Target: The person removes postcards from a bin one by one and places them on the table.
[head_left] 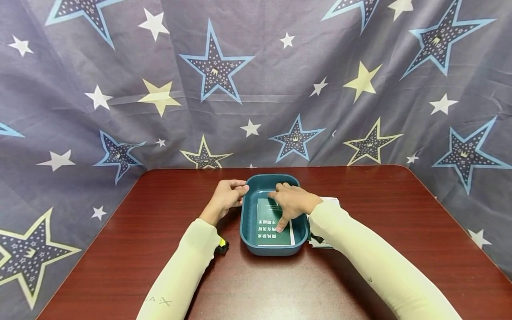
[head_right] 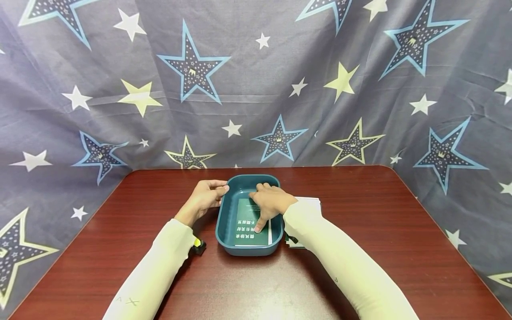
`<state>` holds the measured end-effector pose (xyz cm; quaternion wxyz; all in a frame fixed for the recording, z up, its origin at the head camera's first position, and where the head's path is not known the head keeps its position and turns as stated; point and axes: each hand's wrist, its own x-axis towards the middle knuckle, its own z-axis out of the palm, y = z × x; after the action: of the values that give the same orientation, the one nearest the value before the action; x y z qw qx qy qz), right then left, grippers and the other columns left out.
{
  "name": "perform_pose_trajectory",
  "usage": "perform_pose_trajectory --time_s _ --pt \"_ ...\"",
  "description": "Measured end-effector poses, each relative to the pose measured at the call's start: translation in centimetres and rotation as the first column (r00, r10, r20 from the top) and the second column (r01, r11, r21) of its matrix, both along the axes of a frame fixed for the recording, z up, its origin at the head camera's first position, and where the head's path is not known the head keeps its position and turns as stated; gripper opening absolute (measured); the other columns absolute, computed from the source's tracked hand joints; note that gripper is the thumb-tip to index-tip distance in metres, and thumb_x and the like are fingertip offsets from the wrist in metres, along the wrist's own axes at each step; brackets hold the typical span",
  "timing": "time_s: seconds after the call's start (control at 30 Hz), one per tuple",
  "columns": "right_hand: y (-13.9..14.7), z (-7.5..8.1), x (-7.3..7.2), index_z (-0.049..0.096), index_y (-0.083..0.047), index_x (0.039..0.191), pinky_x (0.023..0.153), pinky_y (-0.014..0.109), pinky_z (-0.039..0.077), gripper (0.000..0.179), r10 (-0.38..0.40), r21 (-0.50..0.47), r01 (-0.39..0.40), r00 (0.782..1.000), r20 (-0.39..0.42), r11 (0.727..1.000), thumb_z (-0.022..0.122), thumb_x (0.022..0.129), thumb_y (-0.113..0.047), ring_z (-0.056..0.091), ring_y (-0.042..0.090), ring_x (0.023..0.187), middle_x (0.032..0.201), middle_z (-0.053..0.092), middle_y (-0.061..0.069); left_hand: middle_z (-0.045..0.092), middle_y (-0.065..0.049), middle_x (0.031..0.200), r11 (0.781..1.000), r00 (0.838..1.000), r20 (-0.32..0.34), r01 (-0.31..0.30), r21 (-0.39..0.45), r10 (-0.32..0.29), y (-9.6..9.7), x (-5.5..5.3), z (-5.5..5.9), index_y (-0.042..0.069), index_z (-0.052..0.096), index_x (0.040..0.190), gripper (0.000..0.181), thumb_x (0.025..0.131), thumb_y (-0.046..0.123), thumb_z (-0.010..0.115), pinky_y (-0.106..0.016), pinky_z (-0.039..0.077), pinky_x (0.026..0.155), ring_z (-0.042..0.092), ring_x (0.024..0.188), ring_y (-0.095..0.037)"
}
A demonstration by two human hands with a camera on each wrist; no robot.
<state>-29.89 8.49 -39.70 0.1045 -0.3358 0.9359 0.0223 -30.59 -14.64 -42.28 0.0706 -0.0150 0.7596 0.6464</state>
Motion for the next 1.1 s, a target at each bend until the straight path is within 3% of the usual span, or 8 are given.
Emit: perform_pose_trajectory --time_s 0.3,0.5,0.63,0.77,0.93,1.1 --pt "0.6 0.3 0.0 0.054 -0.014 0.142 0.097 0.039 0.047 0.082 -0.006 -0.181 0.009 1.0 0.014 0.983 0.091 0.076 -0.044 0.044 0.023 0.112 0.127 0.05 0.008 0.066 -0.02 0.112 1.0 1.0 -0.005 0.003 0.012 -0.003 -0.1 0.0 -0.1 -0.001 0.064 0.132 0.034 0.1 0.012 0.067 -0.023 0.055 0.059 0.058 0.067 -0.013" --pt "0.9 0.9 0.0 0.054 -0.008 0.139 0.098 0.042 0.047 0.068 0.041 -0.276 -0.024 0.998 0.054 0.961 0.087 0.085 -0.032 0.047 0.027 0.115 0.136 0.058 0.011 0.066 -0.018 0.108 1.0 1.0 -0.011 0.002 0.012 -0.002 0.0 0.0 -0.2 -0.002 0.064 0.132 0.035 0.1 0.011 0.067 -0.023 0.055 0.059 0.058 0.066 -0.013" --pt "1.0 1.7 0.0 0.059 -0.007 0.131 0.103 0.044 0.047 0.046 0.078 -0.373 -0.049 0.995 0.061 0.926 0.08 0.092 -0.019 0.055 0.028 0.12 0.128 0.062 0.009 0.067 -0.013 0.103 1.0 1.0 -0.013 -0.005 0.012 0.006 0.1 -0.1 -0.2 -0.001 0.064 0.132 0.034 0.1 0.012 0.067 -0.024 0.056 0.059 0.058 0.066 -0.013" --pt "1.1 2.6 -0.1 0.062 -0.007 0.123 0.098 0.041 0.051 0.027 0.119 -0.471 -0.066 0.989 0.084 0.88 0.068 0.097 -0.005 0.06 0.021 0.107 0.115 0.066 0.004 0.067 -0.01 0.101 1.0 1.0 -0.009 -0.012 0.011 0.013 0.1 -0.2 -0.3 -0.001 0.065 0.131 0.033 0.101 0.012 0.067 -0.025 0.056 0.059 0.059 0.067 -0.013" --pt "1.5 3.7 -0.2 0.061 -0.005 0.125 0.091 0.038 0.051 0.029 0.159 -0.562 -0.049 0.976 0.148 0.825 0.053 0.099 0.007 0.058 0.021 0.094 0.103 0.065 0.006 0.068 -0.01 0.101 1.0 1.0 0.003 -0.01 0.016 0.01 0.1 -0.3 -0.2 0.0 0.065 0.13 0.032 0.101 0.012 0.067 -0.025 0.057 0.06 0.061 0.068 -0.014" --pt "2.2 4.9 -0.2 0.061 -0.004 0.125 0.087 0.037 0.05 0.029 0.164 -0.629 -0.002 0.966 0.199 0.778 0.05 0.1 0.007 0.059 0.02 0.092 0.101 0.065 0.006 0.067 -0.008 0.099 1.0 1.0 0.002 -0.012 0.004 0.012 0.1 -0.2 -0.2 0.001 0.065 0.13 0.031 0.101 0.012 0.067 -0.026 0.057 0.061 0.061 0.069 -0.014"
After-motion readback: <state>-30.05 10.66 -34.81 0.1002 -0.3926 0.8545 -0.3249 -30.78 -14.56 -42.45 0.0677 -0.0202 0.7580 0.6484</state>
